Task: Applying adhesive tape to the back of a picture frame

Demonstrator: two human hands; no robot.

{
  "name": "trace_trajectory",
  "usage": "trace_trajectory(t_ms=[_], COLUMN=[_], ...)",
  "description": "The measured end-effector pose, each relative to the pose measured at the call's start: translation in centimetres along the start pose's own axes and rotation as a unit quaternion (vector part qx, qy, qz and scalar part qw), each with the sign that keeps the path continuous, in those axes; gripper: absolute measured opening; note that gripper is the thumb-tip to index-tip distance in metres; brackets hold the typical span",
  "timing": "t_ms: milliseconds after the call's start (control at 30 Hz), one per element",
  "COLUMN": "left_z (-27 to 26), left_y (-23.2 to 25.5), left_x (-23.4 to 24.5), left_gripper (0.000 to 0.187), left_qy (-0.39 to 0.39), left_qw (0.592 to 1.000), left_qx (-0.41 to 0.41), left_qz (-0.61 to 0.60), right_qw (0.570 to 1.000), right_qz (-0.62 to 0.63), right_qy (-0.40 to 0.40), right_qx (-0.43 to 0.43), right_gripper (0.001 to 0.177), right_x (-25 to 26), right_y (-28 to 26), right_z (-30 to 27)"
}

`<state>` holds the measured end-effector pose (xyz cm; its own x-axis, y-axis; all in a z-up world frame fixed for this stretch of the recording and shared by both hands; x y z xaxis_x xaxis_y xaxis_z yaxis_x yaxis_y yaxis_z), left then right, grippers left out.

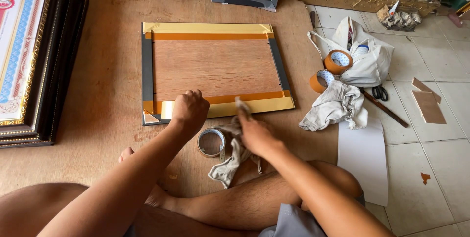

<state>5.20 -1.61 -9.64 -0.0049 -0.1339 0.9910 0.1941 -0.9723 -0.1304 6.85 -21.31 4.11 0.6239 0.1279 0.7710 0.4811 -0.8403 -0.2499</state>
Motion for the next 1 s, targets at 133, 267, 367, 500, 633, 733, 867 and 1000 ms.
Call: trace_trajectory(t_ms=[133,267,367,500,633,733,867,1000], left_z=[-0.5,-0.4,-0.3,-0.6,-0.6,-0.6,-0.5,-0.7], left_y=[0.0,0.0,0.0,0.0,-0.1,-0.1,-0.1,-0.2], left_x=[0.9,0.9,0.9,1.0,1.2,1.2,1.0,0.8], left_gripper=[0.015,0.014,0.015,0.016,0.017,0.017,0.017,0.016], left_qy=[-0.003,-0.002,-0.003,-0.011,-0.014,-0.02,-0.01,-0.003], left_qw=[1.0,1.0,1.0,1.0,1.0,1.0,1.0,1.0], left_qx=[-0.005,-0.004,-0.001,-0.004,0.0,0.0,0.001,-0.003], left_qz=[0.0,0.003,0.007,0.004,-0.006,-0.003,-0.004,-0.001], right_qw=[0.983,0.974,0.983,0.992,0.992,0.991,0.991,0.983], right_qz=[-0.173,-0.199,-0.171,-0.114,-0.104,-0.098,-0.071,-0.102], right_qy=[0.053,0.06,0.036,0.045,0.05,0.071,0.063,0.073], right_qx=[-0.021,-0.088,-0.051,-0.024,-0.058,-0.056,-0.089,-0.131], right_gripper=[0.103,0.116,0.109,0.109,0.108,0.11,0.106,0.122], right_x=[-2.3,-3.8,-2.7,-3.7,-2.2,-0.6,-0.8,-4.5], right_y=[15.2,19.7,14.1,14.5,16.9,15.3,14.2,22.7], right_z=[9.0,13.0,8.9,10.2,10.7,9.2,9.0,17.5])
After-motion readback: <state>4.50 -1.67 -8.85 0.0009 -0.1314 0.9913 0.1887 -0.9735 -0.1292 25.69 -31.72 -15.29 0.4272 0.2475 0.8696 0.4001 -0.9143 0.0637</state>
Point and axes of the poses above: each hand's wrist, its own z-axis towards the middle knuckle, its own x-axis out of the back of the hand, y = z × x, the point moved 5 cm from there along z, towards the middle knuckle, and after that the axes turned 11 degrees about -z, right-handed, at the moved point
